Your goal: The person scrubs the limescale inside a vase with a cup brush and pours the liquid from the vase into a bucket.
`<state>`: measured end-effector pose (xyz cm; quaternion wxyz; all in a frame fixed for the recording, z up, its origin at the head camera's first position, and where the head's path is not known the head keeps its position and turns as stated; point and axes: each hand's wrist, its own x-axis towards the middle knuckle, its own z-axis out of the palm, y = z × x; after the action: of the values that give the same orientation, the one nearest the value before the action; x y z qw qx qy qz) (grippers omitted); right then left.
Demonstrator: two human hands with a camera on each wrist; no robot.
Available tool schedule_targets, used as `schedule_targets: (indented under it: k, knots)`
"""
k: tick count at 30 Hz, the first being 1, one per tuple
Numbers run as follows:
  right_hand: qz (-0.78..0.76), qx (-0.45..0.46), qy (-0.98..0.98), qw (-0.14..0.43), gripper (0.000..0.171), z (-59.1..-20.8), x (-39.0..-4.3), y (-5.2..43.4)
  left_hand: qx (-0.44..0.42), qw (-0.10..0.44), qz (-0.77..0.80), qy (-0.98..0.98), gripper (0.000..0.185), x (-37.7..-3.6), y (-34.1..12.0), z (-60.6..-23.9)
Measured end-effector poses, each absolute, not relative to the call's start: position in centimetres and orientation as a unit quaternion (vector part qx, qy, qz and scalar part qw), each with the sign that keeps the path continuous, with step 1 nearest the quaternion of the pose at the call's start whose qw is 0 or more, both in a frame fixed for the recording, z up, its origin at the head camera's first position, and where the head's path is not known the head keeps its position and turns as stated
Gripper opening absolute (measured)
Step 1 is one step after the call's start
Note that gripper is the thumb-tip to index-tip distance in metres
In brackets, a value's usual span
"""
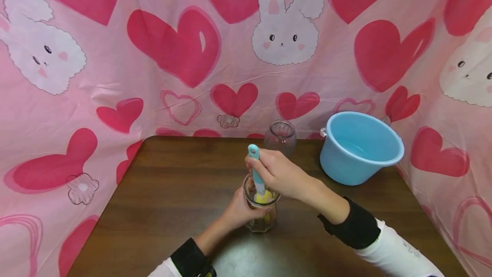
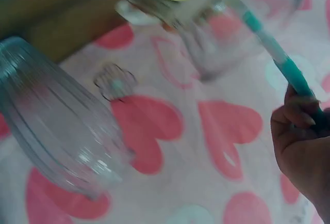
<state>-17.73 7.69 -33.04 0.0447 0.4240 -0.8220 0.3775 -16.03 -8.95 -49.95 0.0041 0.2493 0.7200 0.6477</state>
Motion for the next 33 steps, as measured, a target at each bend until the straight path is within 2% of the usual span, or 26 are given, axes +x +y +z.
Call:
schedule_targets:
  k: [4,6,17,20,27,33]
  knots:
    - [0.371,0.453,-0.802,0.117,0.009,-31.4,-17.3,7.7,0.235,-0.001,0.642,0.730,0.090,-15.8,-8.9,-50.0]
    - [0.368,0.463,-0.796,0.133,0.006,-31.1,-17.3,7.8,0.231,-0.002,0.641,0.732,0.092,-15.8,-8.9,-50.0]
    - [0.310,0.432,-0.845,0.060,0.013,-34.5,-17.8,8.2,0.244,0.026,0.658,0.712,0.086,-15.9,-8.9,-50.1]
    - [0.311,0.437,-0.841,0.069,0.011,-34.2,-17.7,8.2,0.245,0.024,0.660,0.710,0.086,-15.8,-9.0,-50.3]
    - [0.332,0.479,-0.801,0.139,0.007,-32.2,-17.4,8.2,0.235,0.021,0.650,0.722,0.088,-15.7,-9.0,-50.0]
    - [0.310,0.480,-0.813,0.112,0.011,-33.2,-17.5,7.8,0.243,0.022,0.650,0.720,0.083,-15.8,-9.1,-49.7]
